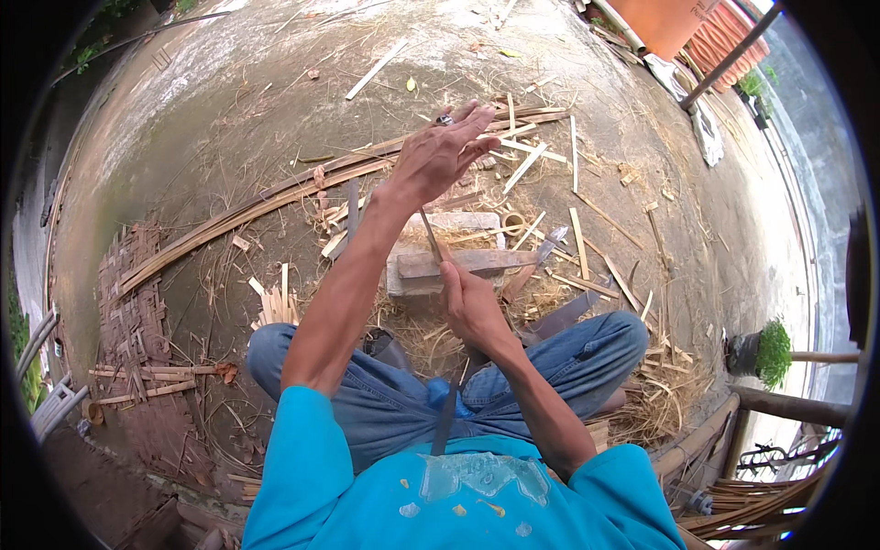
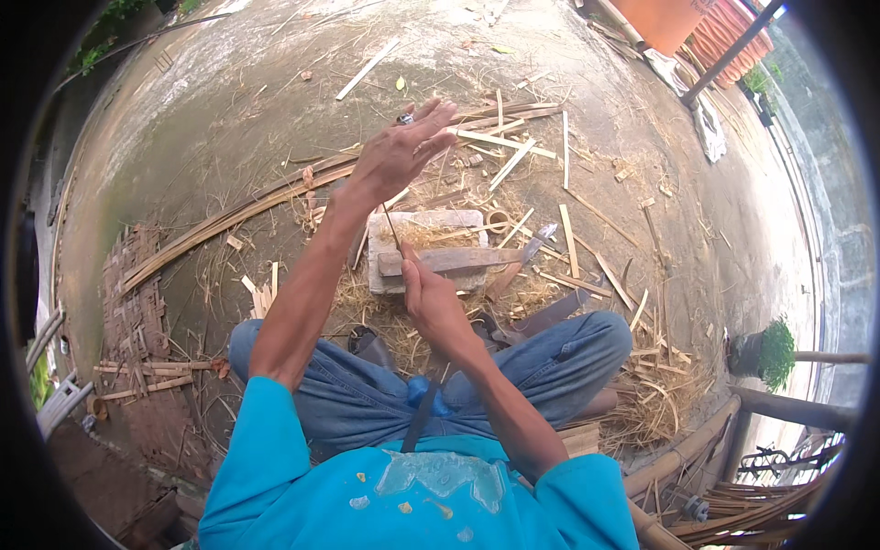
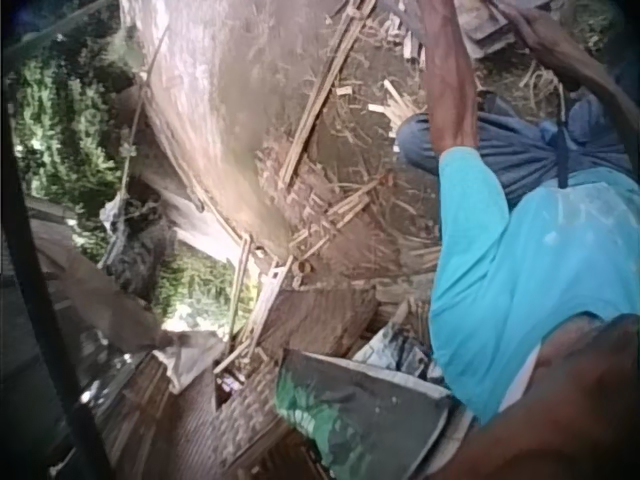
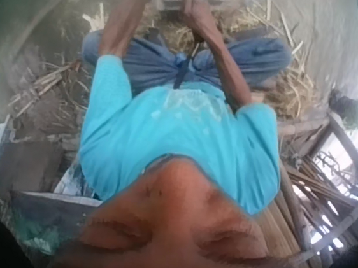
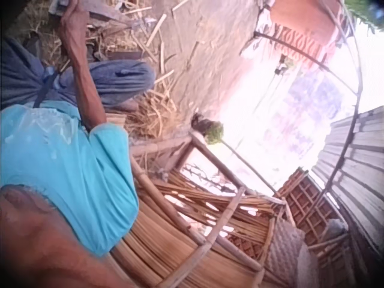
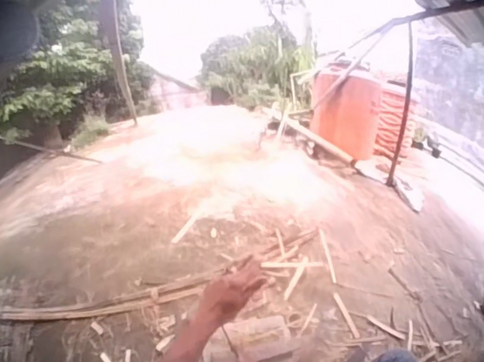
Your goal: The person sits on the ground and uses a machete to split small pieces of wood on a wooden block. They repeatedly pick up wood pieces, position them, and strike them to split them into smaller strips.
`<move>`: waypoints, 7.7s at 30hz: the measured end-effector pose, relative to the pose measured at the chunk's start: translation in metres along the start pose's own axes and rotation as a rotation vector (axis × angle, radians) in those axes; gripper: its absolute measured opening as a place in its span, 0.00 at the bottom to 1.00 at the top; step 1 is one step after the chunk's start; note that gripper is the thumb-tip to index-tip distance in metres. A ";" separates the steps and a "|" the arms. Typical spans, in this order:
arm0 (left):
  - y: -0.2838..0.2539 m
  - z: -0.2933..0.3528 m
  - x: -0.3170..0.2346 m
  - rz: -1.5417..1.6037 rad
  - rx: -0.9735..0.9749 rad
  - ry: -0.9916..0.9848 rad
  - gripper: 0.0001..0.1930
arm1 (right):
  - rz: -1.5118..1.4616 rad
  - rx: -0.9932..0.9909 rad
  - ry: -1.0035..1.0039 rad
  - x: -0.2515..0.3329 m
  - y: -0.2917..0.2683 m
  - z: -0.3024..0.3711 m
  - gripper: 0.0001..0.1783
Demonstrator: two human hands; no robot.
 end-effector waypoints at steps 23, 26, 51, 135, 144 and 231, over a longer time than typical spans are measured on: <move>0.053 0.120 0.049 0.587 -0.539 -0.871 0.38 | -0.117 0.155 0.162 -0.064 -0.015 -0.037 0.29; 0.079 0.158 0.048 0.964 -0.210 -1.193 0.42 | -0.115 0.158 0.120 -0.056 -0.018 -0.045 0.28; 0.088 0.125 0.041 0.947 -0.035 -1.078 0.36 | 0.236 -0.009 -0.236 -0.114 -0.001 -0.077 0.24; 0.080 0.168 0.016 0.460 -0.107 -0.372 0.08 | -0.484 0.078 0.080 -0.037 0.002 0.004 0.30; 0.087 0.173 0.026 0.440 -0.040 -0.401 0.08 | -0.397 0.054 0.037 -0.029 0.011 0.001 0.33; 0.044 0.202 0.012 -0.202 -0.172 -0.716 0.25 | -0.055 -0.155 -0.082 -0.134 0.087 0.018 0.24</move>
Point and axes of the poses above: each hand's wrist, its own z-axis away from the middle knuckle, its own y-axis out of the palm, x = y × z, the point moved 4 cm from there along -z, towards the middle knuckle, and after that the axes turned 2 degrees about -y, right-handed, at the moved point
